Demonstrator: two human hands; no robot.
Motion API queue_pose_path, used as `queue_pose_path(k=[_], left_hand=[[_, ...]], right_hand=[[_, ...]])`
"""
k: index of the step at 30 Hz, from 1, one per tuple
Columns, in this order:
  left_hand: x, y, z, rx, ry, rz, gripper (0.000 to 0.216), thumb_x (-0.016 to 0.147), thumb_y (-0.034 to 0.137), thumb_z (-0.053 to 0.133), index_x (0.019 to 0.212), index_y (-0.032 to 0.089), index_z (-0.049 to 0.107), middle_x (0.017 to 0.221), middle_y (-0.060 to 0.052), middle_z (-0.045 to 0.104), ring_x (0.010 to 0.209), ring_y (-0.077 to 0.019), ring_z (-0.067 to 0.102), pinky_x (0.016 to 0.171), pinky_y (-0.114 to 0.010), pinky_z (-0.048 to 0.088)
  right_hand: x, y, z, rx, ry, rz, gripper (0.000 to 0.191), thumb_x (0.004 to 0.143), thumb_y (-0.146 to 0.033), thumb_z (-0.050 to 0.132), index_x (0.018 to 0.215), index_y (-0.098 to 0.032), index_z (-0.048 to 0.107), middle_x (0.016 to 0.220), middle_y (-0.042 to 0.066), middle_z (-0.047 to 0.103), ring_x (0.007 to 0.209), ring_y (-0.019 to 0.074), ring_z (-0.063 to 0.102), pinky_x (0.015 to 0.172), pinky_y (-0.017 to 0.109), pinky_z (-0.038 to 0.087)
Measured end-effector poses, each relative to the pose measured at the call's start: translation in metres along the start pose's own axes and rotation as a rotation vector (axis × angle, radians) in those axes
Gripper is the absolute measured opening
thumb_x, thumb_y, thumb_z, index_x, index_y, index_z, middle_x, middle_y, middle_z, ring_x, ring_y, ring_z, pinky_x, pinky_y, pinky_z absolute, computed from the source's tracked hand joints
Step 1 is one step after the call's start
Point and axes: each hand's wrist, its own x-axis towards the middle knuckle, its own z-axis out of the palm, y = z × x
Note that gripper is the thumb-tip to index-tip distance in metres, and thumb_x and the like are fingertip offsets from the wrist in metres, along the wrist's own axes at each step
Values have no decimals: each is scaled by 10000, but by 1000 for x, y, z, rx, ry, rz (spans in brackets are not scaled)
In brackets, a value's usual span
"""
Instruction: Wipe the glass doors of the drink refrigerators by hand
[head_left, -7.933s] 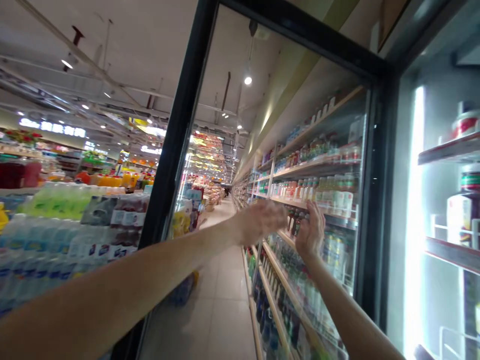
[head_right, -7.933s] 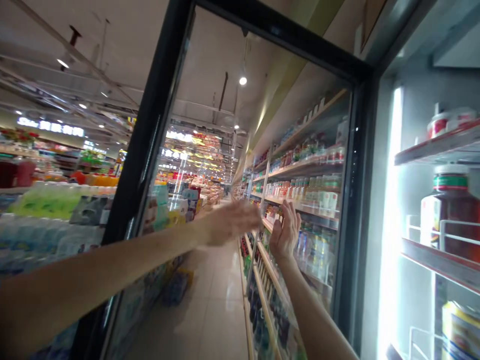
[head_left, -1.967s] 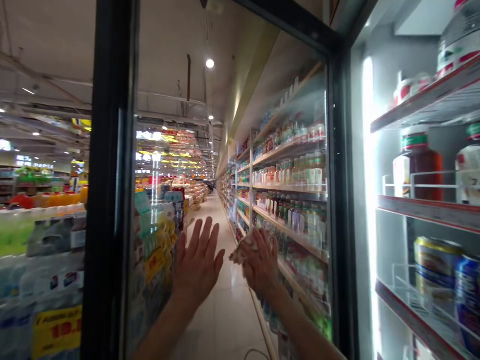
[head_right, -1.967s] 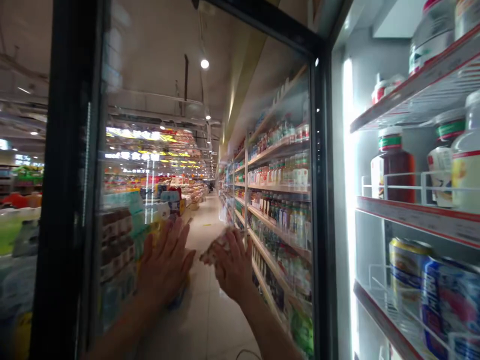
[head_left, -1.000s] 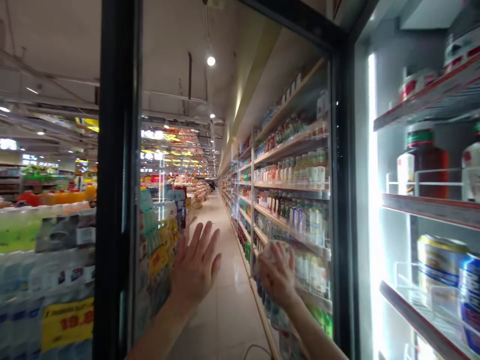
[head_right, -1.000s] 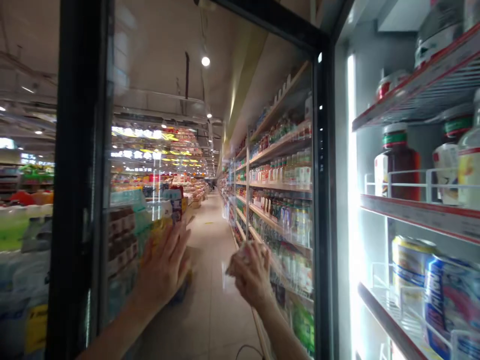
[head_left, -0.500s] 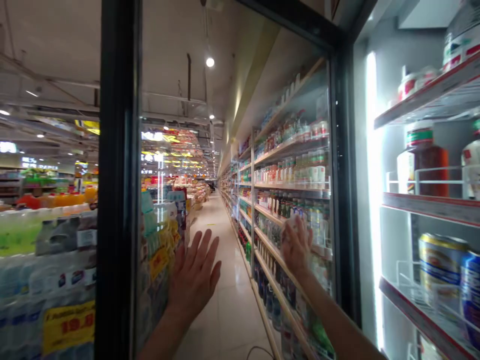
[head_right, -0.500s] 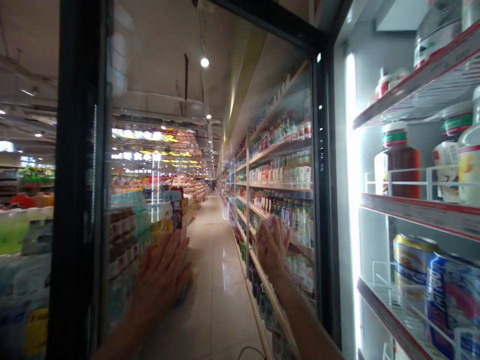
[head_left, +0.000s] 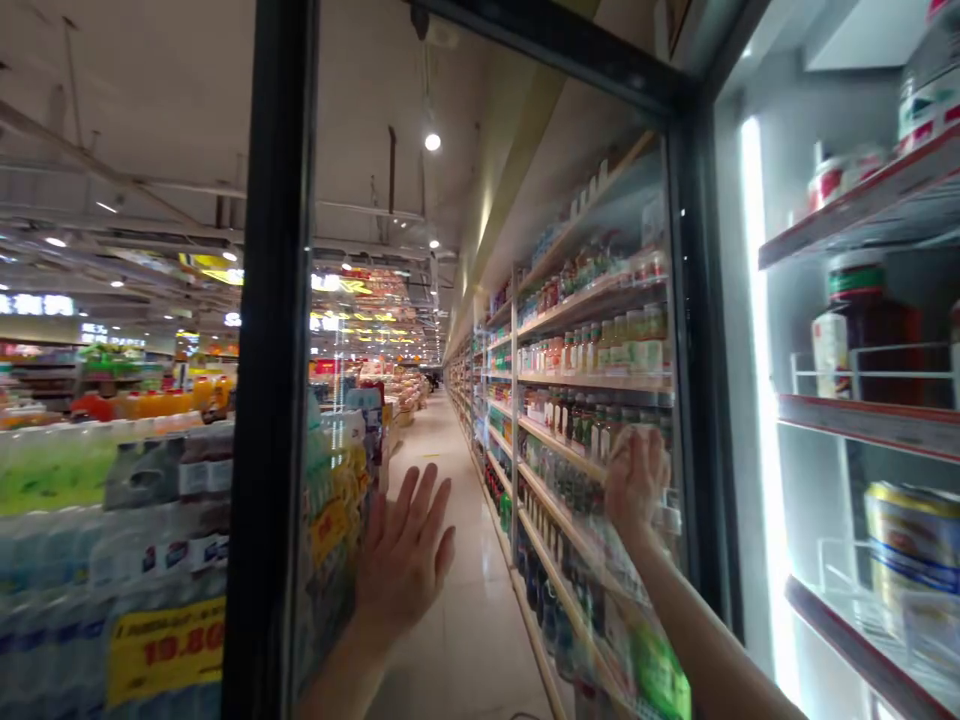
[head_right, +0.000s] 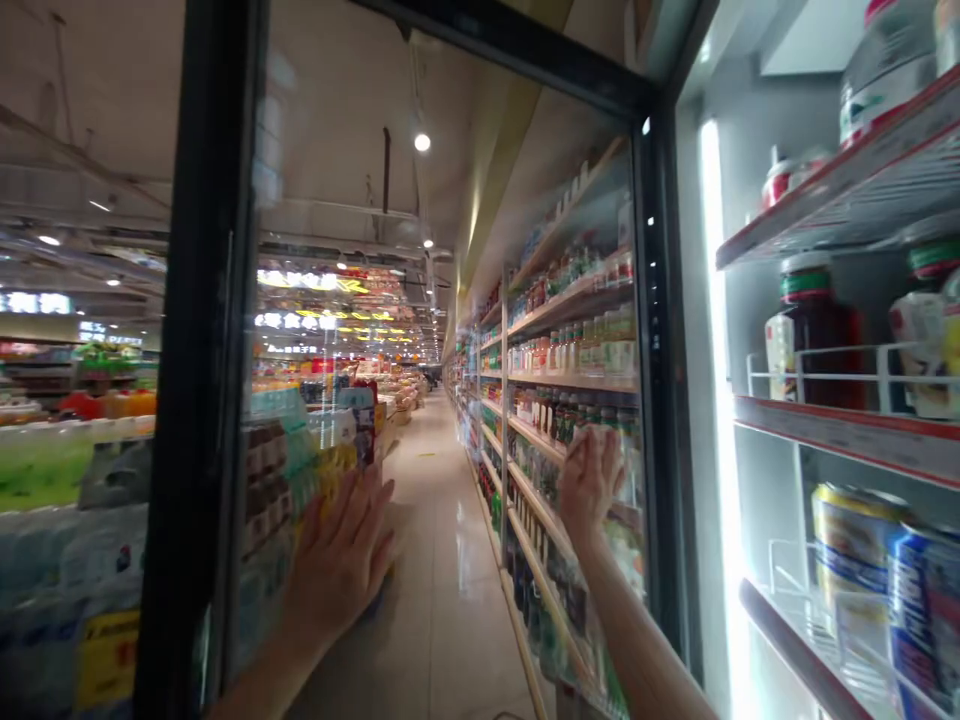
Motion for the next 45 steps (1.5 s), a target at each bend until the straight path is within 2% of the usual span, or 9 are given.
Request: queue_pose_path(k=[3,8,15,22,28,35,37,41,45], left_hand=[[-1,1,1,5,4,2,634,860,319,476,1425,264,195,1376,-56,442,1332,-201,316,1128,-411,146],[-1,-1,1,23,4,17,610,862,319,475,1418,250,233,1388,-67,426,1325,-217,330,1121,-416,163],[-1,2,2,24,15,13,605,863,306,469,1418,237,239,1367,-70,458,1331,-205,320,1124,-408,149],[2,0,-1,6,30,25,614,860,299,489,1418,249,236,1352,-79,474,1328,-201,325,1122,-410,162],[2,3,-2,39,40,58,623,866,274,467,1427,222,202,1349,-82,476,1344,-201,292,1121,-414,164],[2,0,-1,30,37,47,598,861,286,479,1413,225,256,1348,-86,477,1347,-195,286,1122,-405,160],[2,0,-1,20,38,44,590,863,287,475,1410,226,264,1349,-82,476,1348,-187,284,1126,-398,150],[0,1,1,-4,31,15,567,861,290,468,1398,236,294,1356,-64,470,1337,-185,308,1132,-399,132],[0,2,2,0,45,9,576,859,289,472,1402,238,284,1356,-64,470,1337,-187,306,1129,-398,147]], right_hand=[[0,-12,2,24,0,54,494,855,-259,324,1327,-163,433,1443,171,316,1341,314,273,1031,611,224],[-41,-44,-9,154,-308,-654,433,795,-221,479,1217,-304,532,1458,53,323,1358,270,259,1082,548,194],[13,-2,7,-3,79,176,488,847,-287,311,1281,-147,486,1411,180,366,1308,309,339,1011,595,279],[-29,-65,-9,164,-325,-691,406,787,-261,494,1185,-313,556,1427,50,373,1340,265,294,1082,537,201],[28,-1,-1,-52,17,155,495,851,-300,299,1294,-158,468,1391,191,383,1289,334,354,977,627,282],[-23,-84,-1,161,-273,-691,408,808,-260,463,1205,-310,539,1442,52,348,1356,269,259,1082,533,192],[-12,-64,-2,131,-240,-574,400,811,-286,461,1202,-301,546,1416,67,386,1336,273,301,1072,547,205],[39,-19,5,-8,-15,74,499,856,-314,316,1324,-192,437,1416,172,353,1304,330,332,984,632,272],[18,-65,6,49,-114,-253,457,841,-271,384,1287,-236,478,1446,129,322,1344,293,275,1051,569,235]])
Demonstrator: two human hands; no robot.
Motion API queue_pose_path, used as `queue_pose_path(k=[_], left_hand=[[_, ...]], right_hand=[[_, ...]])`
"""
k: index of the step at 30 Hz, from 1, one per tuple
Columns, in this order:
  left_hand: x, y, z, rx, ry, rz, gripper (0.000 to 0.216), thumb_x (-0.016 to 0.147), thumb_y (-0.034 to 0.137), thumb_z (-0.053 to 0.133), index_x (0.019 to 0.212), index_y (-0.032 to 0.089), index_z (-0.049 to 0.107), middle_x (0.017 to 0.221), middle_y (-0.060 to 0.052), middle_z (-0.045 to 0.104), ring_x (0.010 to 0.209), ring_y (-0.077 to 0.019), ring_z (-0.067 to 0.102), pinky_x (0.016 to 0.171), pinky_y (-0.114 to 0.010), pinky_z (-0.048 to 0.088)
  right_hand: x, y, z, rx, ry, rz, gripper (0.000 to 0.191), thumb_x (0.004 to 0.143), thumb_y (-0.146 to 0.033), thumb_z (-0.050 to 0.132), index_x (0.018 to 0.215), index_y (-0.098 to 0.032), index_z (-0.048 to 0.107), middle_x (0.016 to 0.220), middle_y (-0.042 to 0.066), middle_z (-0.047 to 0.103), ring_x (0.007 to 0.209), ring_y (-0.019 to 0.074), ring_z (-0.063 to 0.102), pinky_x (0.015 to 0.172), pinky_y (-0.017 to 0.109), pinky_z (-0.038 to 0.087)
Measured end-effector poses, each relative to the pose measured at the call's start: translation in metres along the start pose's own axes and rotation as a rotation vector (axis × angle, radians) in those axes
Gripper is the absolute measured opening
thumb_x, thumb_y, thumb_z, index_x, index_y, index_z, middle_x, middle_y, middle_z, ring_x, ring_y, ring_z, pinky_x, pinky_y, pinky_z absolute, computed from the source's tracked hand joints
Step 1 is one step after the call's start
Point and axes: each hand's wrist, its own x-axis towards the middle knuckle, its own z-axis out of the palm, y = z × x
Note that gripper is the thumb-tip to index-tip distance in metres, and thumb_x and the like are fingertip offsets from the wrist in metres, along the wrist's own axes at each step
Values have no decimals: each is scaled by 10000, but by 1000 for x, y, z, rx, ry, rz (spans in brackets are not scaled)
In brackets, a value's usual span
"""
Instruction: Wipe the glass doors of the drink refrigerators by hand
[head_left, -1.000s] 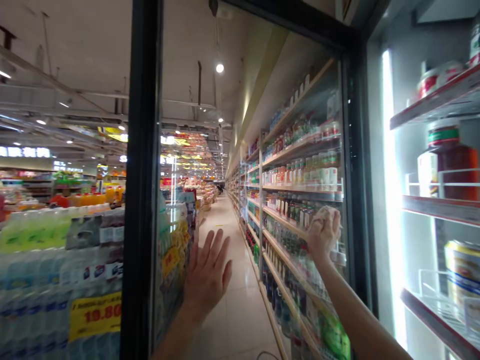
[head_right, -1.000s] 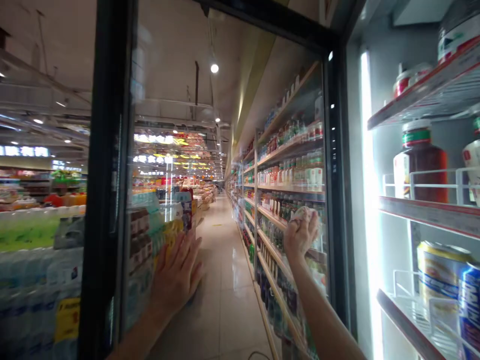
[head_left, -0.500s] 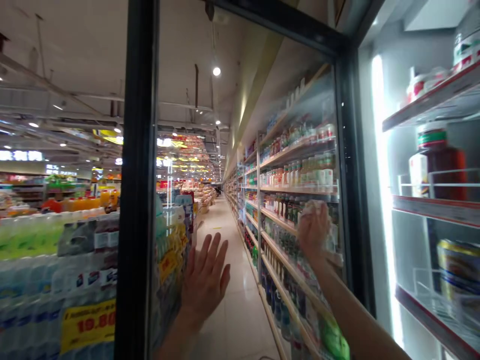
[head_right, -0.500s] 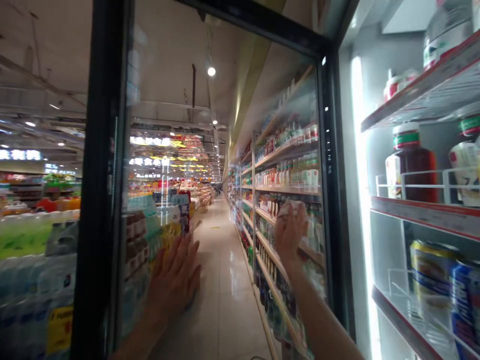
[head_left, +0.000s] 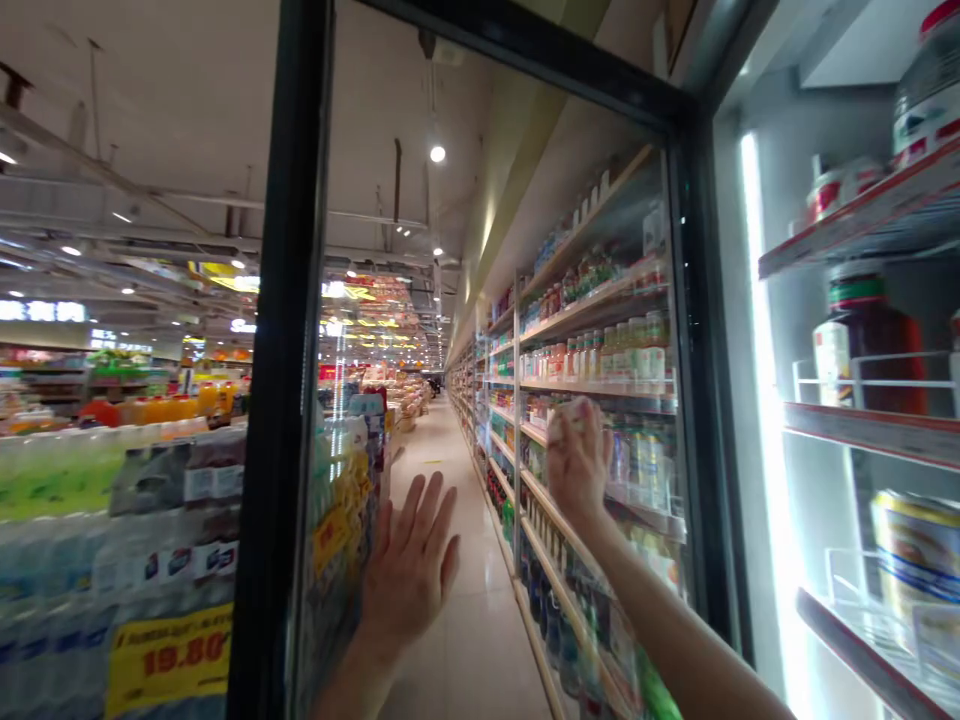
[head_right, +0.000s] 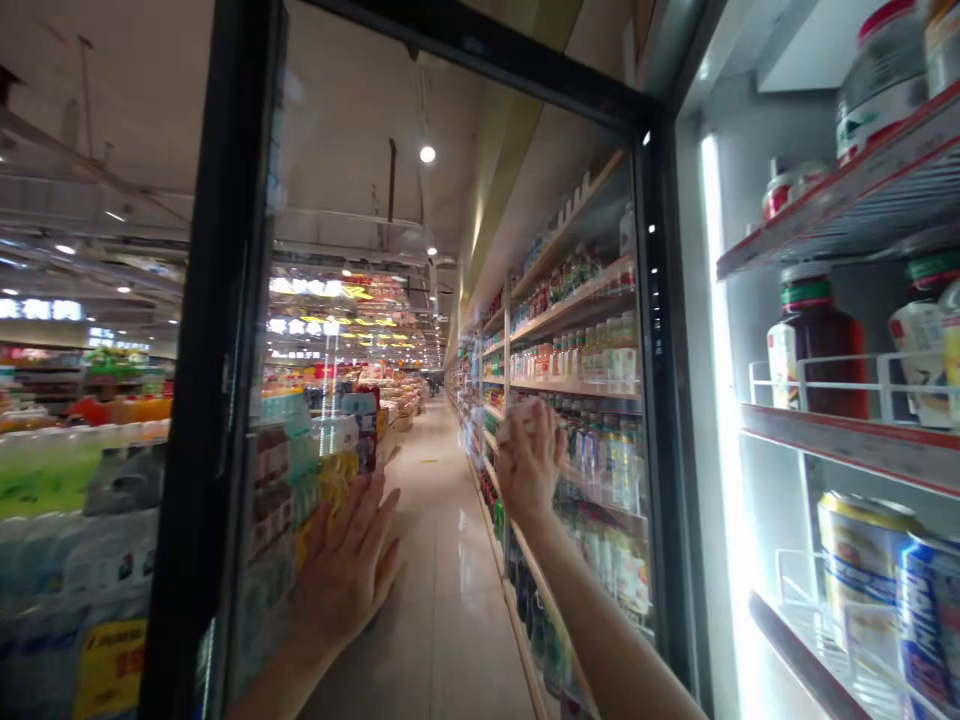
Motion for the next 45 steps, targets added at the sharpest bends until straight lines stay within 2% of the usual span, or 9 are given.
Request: queue_pose_path(k=[4,10,12,18,25,32,38,43,45], left_hand=[[1,-2,-1,-28,11,3,570,862,302,472,1399,252,287,1361,-52,464,1341,-175,297,1131,-384,140],[2,0,-1,-30,4,-4,529,862,288,472,1373,234,346,1357,-56,468,1348,-169,282,1132,-383,133],[0,1,-1,-34,9,-7,534,862,289,471,1377,234,338,1359,-56,466,1350,-164,277,1133,-380,131],[5,-3,-6,-1,-1,37,526,859,289,467,1369,233,352,1338,-66,496,1346,-182,290,1133,-396,133],[74,-26,-12,138,-11,-29,514,859,322,465,1350,199,381,1443,-121,335,1368,-264,226,1107,-503,138],[85,-27,-8,134,20,-34,566,863,362,463,1392,228,310,1457,-107,308,1371,-253,217,1118,-496,102],[85,-27,-9,133,18,-32,546,858,371,468,1366,201,365,1439,-119,341,1363,-265,238,1118,-490,108],[83,-31,-8,147,32,-15,543,862,342,463,1375,207,347,1441,-125,335,1358,-267,251,1110,-494,133],[83,-33,-7,149,33,-3,546,862,329,466,1379,210,339,1439,-124,340,1359,-263,249,1109,-492,141]], right_hand=[[-31,-35,-1,97,-164,-481,439,785,-258,501,1219,-318,523,1432,52,364,1349,252,279,1093,517,192],[31,65,-3,-49,141,411,504,854,-313,305,1308,-157,458,1407,189,367,1316,314,323,1004,596,278],[46,60,0,-42,157,461,518,853,-311,295,1319,-143,447,1413,197,357,1318,316,317,1007,596,275],[18,-11,2,74,-170,-437,408,819,-283,462,1219,-318,534,1434,48,367,1349,246,282,1088,527,191],[78,65,-8,-47,113,351,538,880,-295,244,1343,-65,393,1399,280,324,1318,366,295,966,646,265],[60,8,-1,70,-206,-442,410,823,-289,439,1219,-309,542,1432,32,377,1348,227,284,1086,490,219],[117,47,0,-24,118,378,497,851,-277,315,1313,-160,454,1421,167,356,1315,307,317,1023,593,255],[97,-34,11,74,-96,-390,467,820,-290,447,1286,-317,472,1435,40,364,1350,238,265,1084,500,218],[91,-37,9,81,-155,-533,449,819,-300,458,1266,-331,486,1436,24,362,1355,225,258,1096,497,190]])
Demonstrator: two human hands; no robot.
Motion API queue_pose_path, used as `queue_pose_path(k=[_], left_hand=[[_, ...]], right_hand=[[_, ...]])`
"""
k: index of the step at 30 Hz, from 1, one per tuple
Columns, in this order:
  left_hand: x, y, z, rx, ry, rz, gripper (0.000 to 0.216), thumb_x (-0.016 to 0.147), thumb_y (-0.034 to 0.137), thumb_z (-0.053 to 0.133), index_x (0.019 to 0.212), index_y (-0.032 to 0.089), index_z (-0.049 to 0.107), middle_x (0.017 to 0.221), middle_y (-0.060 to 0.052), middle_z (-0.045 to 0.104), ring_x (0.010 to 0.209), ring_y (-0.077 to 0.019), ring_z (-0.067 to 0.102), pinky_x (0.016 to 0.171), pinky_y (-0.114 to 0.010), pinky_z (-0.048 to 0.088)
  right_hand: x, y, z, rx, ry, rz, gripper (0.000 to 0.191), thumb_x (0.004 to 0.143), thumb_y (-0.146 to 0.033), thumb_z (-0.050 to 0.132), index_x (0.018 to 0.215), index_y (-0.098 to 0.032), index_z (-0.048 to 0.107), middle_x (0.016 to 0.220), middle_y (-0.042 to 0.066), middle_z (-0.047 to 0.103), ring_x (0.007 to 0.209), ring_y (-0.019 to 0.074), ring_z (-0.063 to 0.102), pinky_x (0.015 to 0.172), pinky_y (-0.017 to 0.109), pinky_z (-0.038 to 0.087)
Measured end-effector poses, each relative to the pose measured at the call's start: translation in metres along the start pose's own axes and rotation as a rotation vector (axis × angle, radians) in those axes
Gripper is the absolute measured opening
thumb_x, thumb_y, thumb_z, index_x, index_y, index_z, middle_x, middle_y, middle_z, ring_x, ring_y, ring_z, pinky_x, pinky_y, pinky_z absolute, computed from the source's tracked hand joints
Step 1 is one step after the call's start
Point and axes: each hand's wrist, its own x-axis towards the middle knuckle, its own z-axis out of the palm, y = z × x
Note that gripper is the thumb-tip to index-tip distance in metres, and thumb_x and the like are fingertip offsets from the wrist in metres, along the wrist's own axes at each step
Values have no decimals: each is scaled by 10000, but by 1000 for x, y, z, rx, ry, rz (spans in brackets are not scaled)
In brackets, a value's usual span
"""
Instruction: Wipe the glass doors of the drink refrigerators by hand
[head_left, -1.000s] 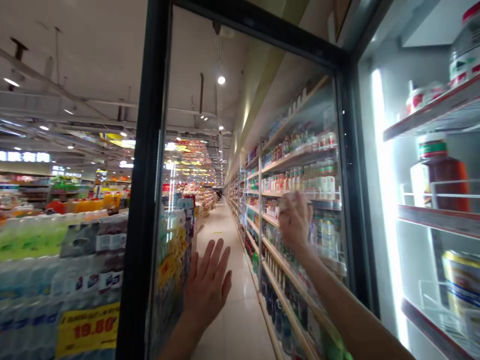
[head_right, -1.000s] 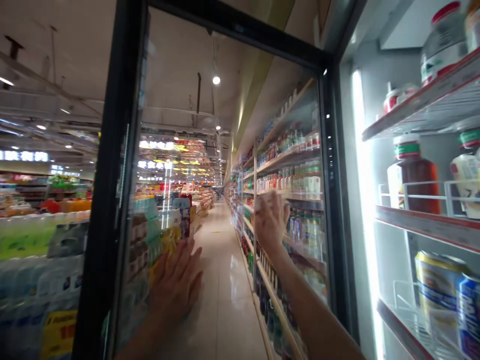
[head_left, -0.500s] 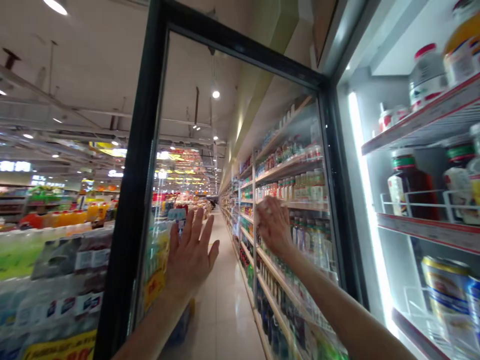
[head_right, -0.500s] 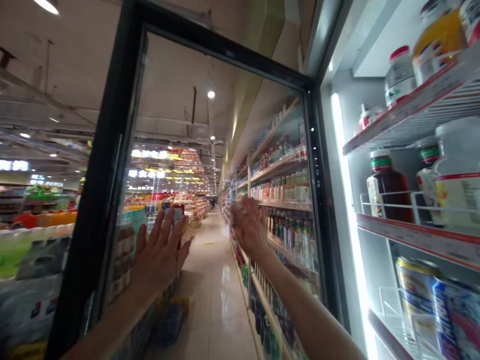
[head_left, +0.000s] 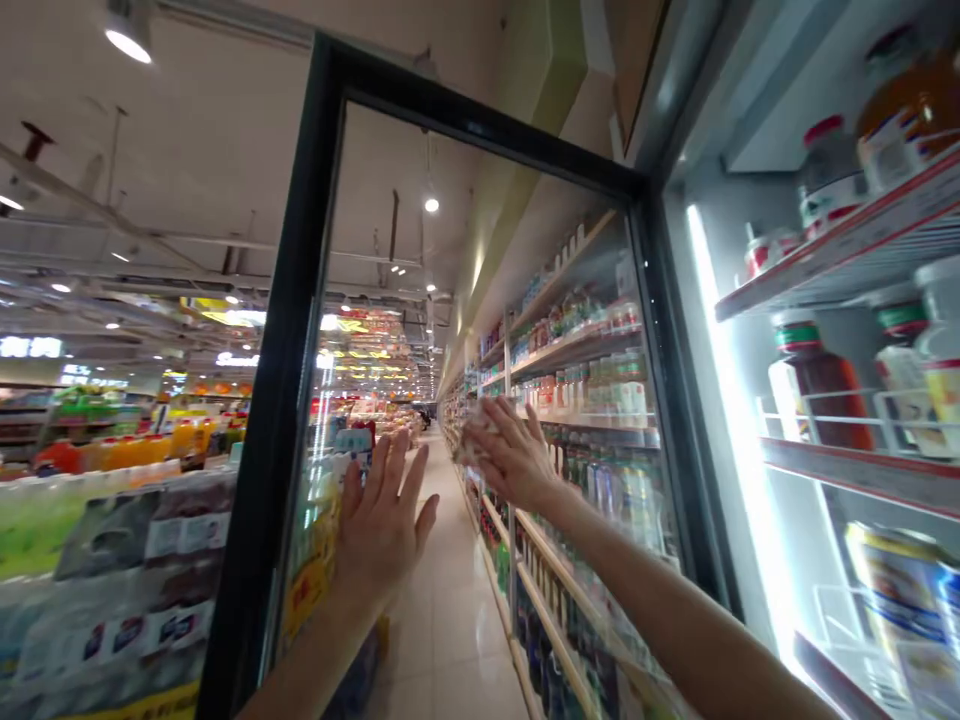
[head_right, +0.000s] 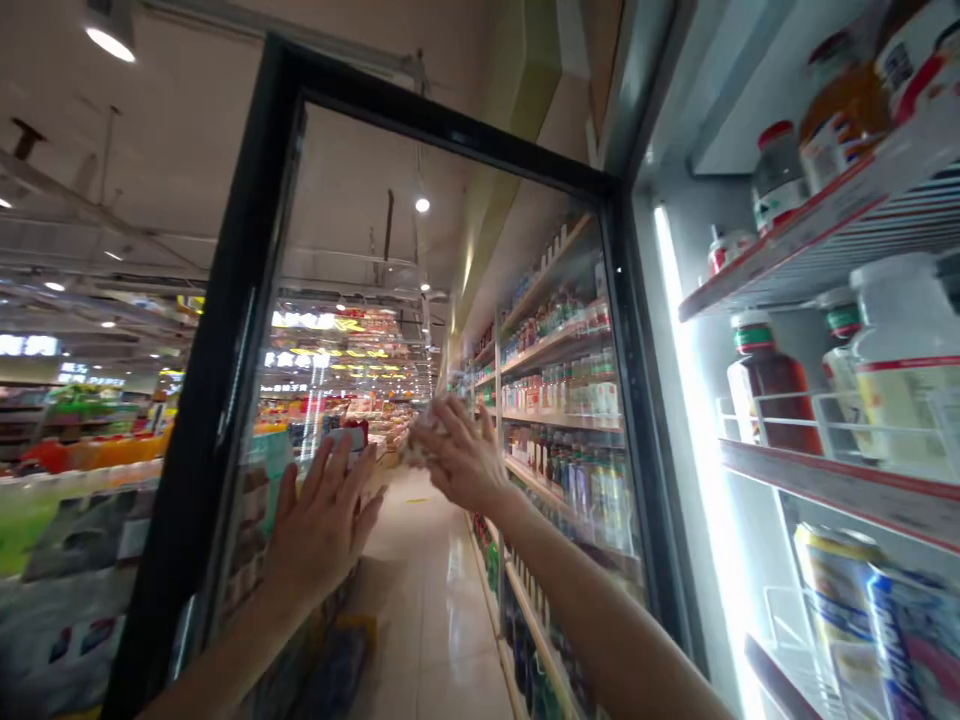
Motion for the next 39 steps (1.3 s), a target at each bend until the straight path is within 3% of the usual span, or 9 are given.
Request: queue_pose_path(k=[5,7,14,16,21,28,34,36,39], left_hand=[[1,1,0,4,-15,-5,546,861,327,466,1378,205,338,1434,-124,350,1367,-264,225,1111,-500,129],[1,2,0,15,-4,2,545,865,310,456,1383,201,326,1437,-126,344,1368,-264,222,1111,-500,126],[-4,-10,-1,-76,76,47,661,863,270,461,1439,190,146,1444,-135,333,1356,-254,263,1098,-470,210],[1,-16,-5,-120,96,10,658,867,263,451,1440,195,133,1462,-130,301,1357,-245,262,1087,-445,251],[27,-32,-15,-102,133,-122,570,885,314,410,1414,203,229,1446,-128,333,1349,-251,280,1083,-457,251],[34,-37,-15,-50,147,-75,563,886,292,408,1409,167,242,1422,-157,365,1348,-245,285,1087,-458,233],[30,-35,-17,-55,143,-32,586,888,295,411,1422,183,199,1435,-137,352,1357,-224,266,1104,-442,202],[30,-35,-17,-48,154,-33,591,885,296,422,1422,185,203,1433,-136,356,1354,-226,272,1105,-440,197],[31,-35,-17,-34,154,-30,567,880,295,435,1405,180,255,1417,-144,379,1348,-238,285,1102,-451,194]], right_hand=[[11,85,-21,-77,238,759,497,869,-292,279,1320,-159,439,1411,160,360,1326,297,287,1050,581,198],[31,90,-20,-73,260,844,506,865,-280,277,1322,-132,436,1414,176,350,1325,305,285,1050,571,209],[60,-22,7,21,-23,-107,441,850,-339,448,1290,-364,445,1467,6,309,1374,216,201,1096,506,170],[57,-6,1,25,1,-22,419,854,-329,439,1271,-347,472,1440,19,357,1358,218,240,1088,514,184],[73,38,-13,-23,184,716,468,873,-272,351,1328,-194,432,1443,134,322,1346,314,244,1039,607,203],[60,-49,5,65,-17,-167,454,845,-359,466,1298,-340,443,1460,17,325,1367,220,219,1107,501,158],[100,37,-15,8,166,705,482,876,-301,354,1348,-217,405,1465,117,290,1353,304,237,1046,600,206],[104,29,-15,4,143,655,481,875,-284,354,1351,-236,400,1478,97,269,1360,292,225,1062,583,192],[78,-11,-8,28,14,132,465,866,-302,397,1331,-318,413,1480,32,281,1374,237,203,1097,518,175]])
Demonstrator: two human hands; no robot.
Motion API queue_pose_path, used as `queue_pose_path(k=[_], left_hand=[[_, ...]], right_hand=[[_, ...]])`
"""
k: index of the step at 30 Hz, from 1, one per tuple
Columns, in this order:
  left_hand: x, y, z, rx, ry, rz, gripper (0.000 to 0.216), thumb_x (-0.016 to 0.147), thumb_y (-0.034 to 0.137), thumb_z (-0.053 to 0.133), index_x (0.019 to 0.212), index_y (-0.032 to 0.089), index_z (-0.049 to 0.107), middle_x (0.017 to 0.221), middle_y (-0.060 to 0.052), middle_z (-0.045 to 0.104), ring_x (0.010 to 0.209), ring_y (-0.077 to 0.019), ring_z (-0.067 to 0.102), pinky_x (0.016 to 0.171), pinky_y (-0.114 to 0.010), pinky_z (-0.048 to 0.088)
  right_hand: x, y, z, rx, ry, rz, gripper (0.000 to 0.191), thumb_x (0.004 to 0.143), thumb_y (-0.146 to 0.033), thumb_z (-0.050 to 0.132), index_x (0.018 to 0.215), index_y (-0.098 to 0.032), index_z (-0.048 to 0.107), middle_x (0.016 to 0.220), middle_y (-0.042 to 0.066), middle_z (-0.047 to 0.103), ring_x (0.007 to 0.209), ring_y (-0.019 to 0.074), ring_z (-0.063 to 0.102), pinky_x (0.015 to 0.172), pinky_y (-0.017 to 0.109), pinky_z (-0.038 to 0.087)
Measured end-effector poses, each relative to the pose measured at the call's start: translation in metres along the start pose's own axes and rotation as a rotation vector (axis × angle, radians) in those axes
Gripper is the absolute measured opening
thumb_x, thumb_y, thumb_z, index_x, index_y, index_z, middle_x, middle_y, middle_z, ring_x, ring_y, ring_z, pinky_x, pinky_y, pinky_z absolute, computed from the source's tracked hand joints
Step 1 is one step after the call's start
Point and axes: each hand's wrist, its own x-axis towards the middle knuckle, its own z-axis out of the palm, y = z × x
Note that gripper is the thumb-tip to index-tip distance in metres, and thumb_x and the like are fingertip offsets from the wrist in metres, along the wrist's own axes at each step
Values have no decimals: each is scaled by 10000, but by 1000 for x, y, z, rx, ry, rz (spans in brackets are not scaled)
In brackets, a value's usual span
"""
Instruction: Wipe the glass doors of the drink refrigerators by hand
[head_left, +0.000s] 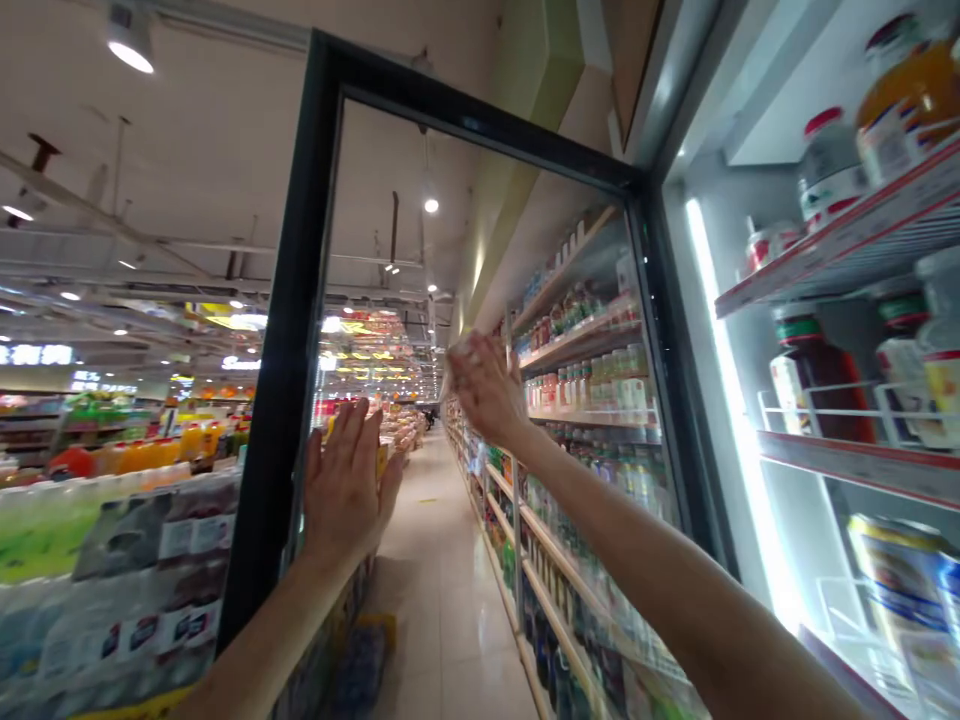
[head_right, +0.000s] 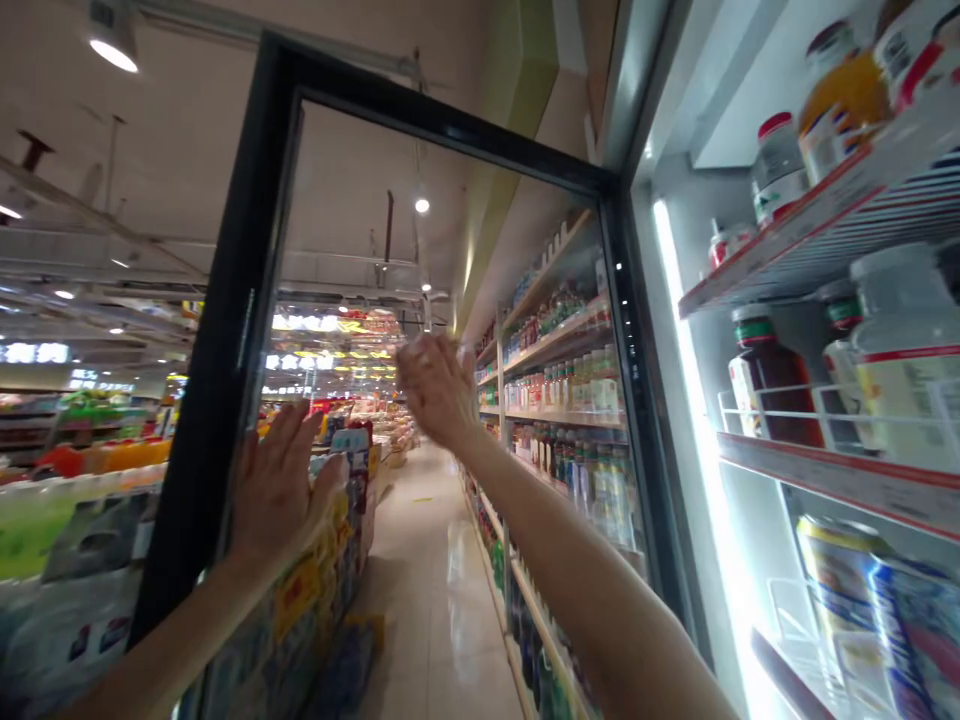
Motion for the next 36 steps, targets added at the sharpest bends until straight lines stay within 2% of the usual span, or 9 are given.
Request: queue_pose_path(k=[3,8,16,18,22,28,30,34,36], left_hand=[[3,-1,2,24,-34,19,525,878,290,437,1379,188,318,1394,-135,416,1347,-242,287,1100,-465,191],[-5,3,5,103,-104,5,509,885,280,405,1370,142,336,1427,-147,359,1373,-248,215,1106,-479,160],[-77,14,-13,74,-198,102,581,874,282,428,1417,181,245,1435,-103,352,1385,-211,171,1128,-425,127],[-82,13,-14,51,-196,78,579,881,333,427,1416,202,249,1426,-93,371,1378,-206,197,1130,-419,124],[-79,14,-13,19,-189,46,587,889,376,421,1421,213,233,1419,-101,381,1373,-211,213,1123,-425,146],[-100,33,-14,59,-173,58,613,873,232,440,1429,191,186,1422,-122,361,1383,-221,176,1117,-479,131],[-107,39,-15,42,-164,33,602,878,271,440,1425,200,200,1417,-112,371,1382,-208,179,1122,-466,123],[-110,42,-15,33,-161,17,609,875,300,452,1423,203,205,1404,-111,390,1380,-199,185,1125,-456,118],[-109,40,-14,44,-157,33,622,864,271,465,1424,194,206,1414,-115,373,1382,-206,177,1125,-459,120]], right_hand=[[-36,-5,3,-13,-70,-235,450,860,-338,423,1310,-347,430,1466,18,314,1365,215,231,1100,495,181],[-49,36,0,-115,152,496,472,876,-278,347,1339,-215,417,1450,135,318,1343,288,274,1052,572,212],[-208,-49,11,44,-87,-335,458,781,-253,506,1230,-349,502,1402,15,416,1350,221,268,1114,479,139],[-203,-33,10,0,-20,-230,452,811,-237,466,1255,-317,484,1414,41,396,1351,225,268,1105,484,154],[-137,-8,14,-141,216,385,477,872,-245,368,1347,-206,393,1444,159,315,1344,285,273,1038,549,240],[-171,-46,21,7,-50,-107,498,801,-229,490,1287,-335,460,1447,42,344,1364,240,239,1098,507,166],[-196,-19,16,-34,16,32,466,819,-234,468,1277,-317,475,1433,63,362,1349,251,272,1083,540,184],[-208,42,6,-186,257,719,492,890,-293,314,1364,-172,375,1413,201,342,1318,317,310,988,632,278],[-206,31,9,-177,256,688,488,885,-283,333,1359,-175,380,1419,198,331,1327,319,294,991,616,292]])
